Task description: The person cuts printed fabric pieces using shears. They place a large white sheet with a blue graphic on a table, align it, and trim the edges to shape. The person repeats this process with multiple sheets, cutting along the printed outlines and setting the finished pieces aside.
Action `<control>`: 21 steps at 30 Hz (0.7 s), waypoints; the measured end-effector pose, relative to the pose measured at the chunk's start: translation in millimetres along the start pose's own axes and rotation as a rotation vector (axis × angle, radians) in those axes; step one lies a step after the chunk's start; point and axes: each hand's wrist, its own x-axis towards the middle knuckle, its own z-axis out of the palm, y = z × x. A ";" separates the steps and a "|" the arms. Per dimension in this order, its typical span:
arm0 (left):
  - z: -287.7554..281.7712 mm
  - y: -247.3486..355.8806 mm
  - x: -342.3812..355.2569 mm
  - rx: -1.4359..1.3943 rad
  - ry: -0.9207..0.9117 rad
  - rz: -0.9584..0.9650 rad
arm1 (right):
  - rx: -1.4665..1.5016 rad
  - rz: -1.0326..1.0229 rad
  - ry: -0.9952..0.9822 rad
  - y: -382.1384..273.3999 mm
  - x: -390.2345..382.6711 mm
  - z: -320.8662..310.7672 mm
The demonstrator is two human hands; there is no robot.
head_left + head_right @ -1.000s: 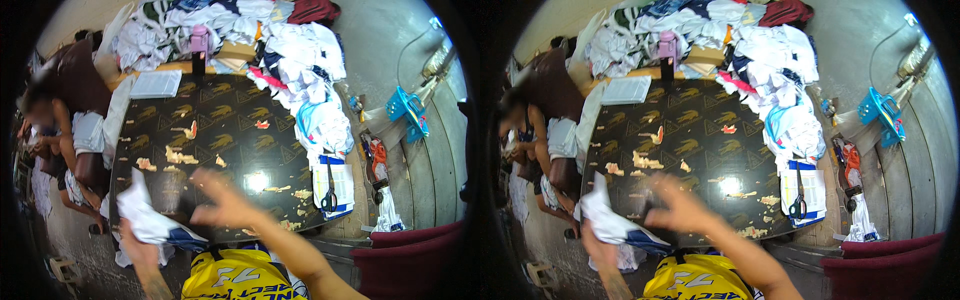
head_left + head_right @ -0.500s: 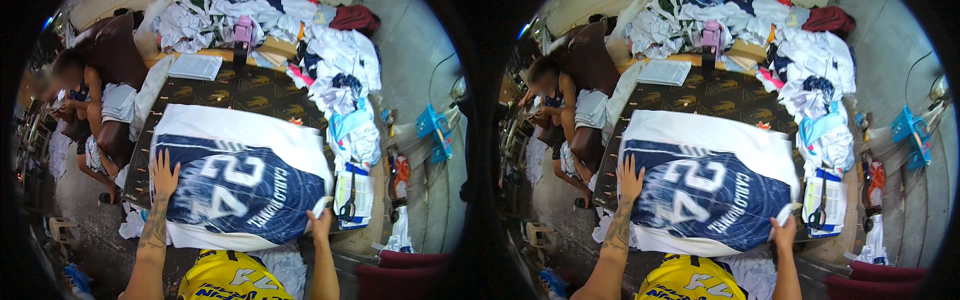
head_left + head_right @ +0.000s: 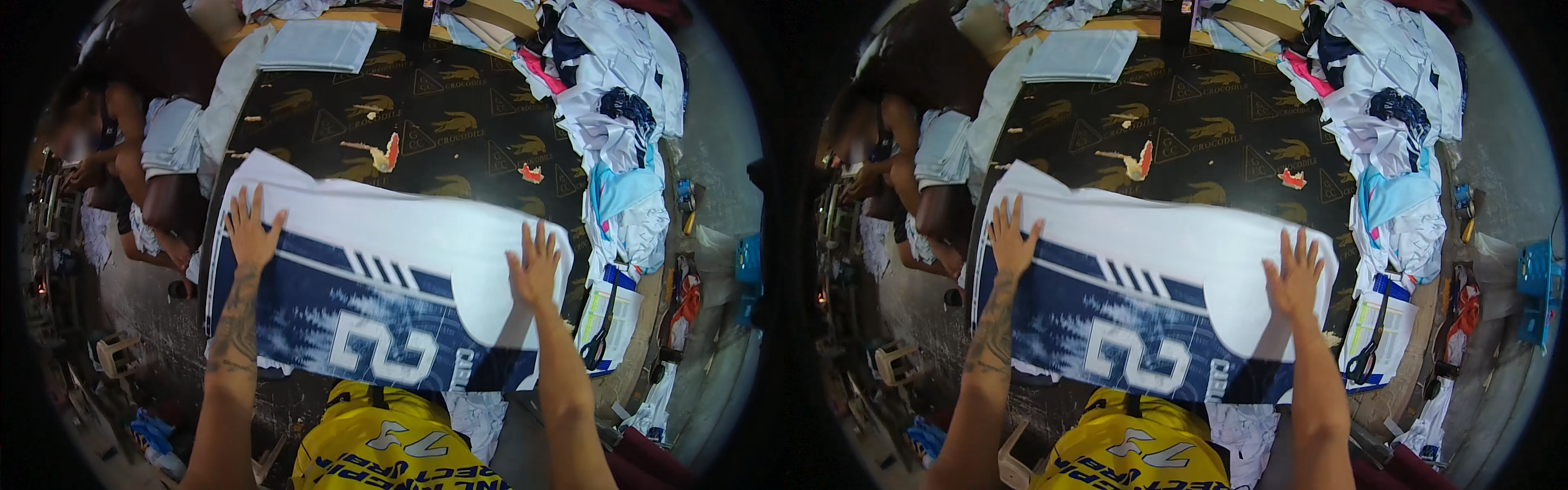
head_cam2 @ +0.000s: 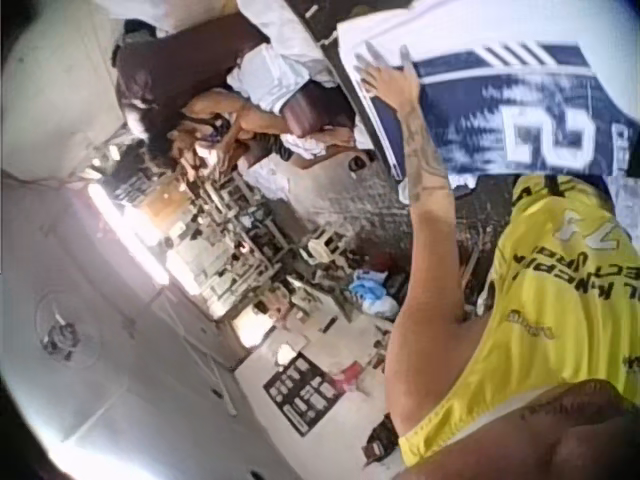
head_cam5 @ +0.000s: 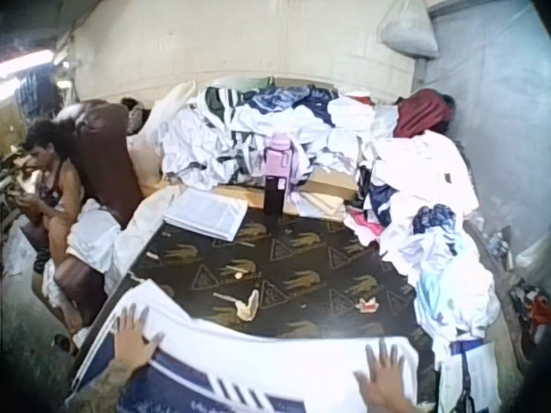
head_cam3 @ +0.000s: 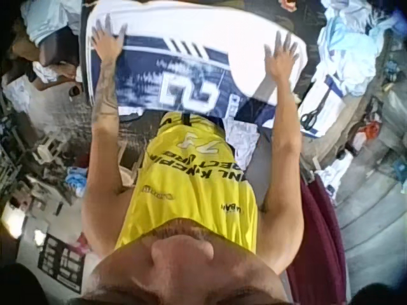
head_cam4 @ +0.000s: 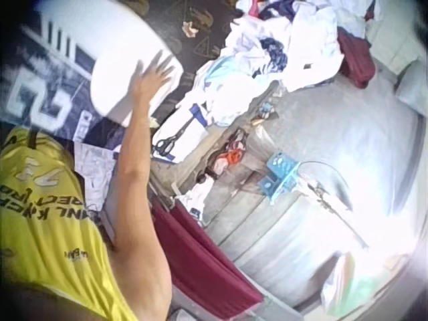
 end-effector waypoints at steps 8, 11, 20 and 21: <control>28.9 12.2 127.0 0.090 0.132 0.125 | -0.177 0.164 0.064 -4.2 52.0 25.0; 18.0 53.1 184.1 0.063 -0.036 0.050 | -0.251 0.155 0.009 -4.4 132.3 -8.4; -41.4 -8.5 -30.6 -0.480 -0.114 0.199 | 0.361 -0.019 0.340 -4.8 -127.5 -32.2; -37.1 -41.9 -93.5 -0.167 0.112 0.427 | 0.578 0.165 0.352 -9.1 -198.6 -9.9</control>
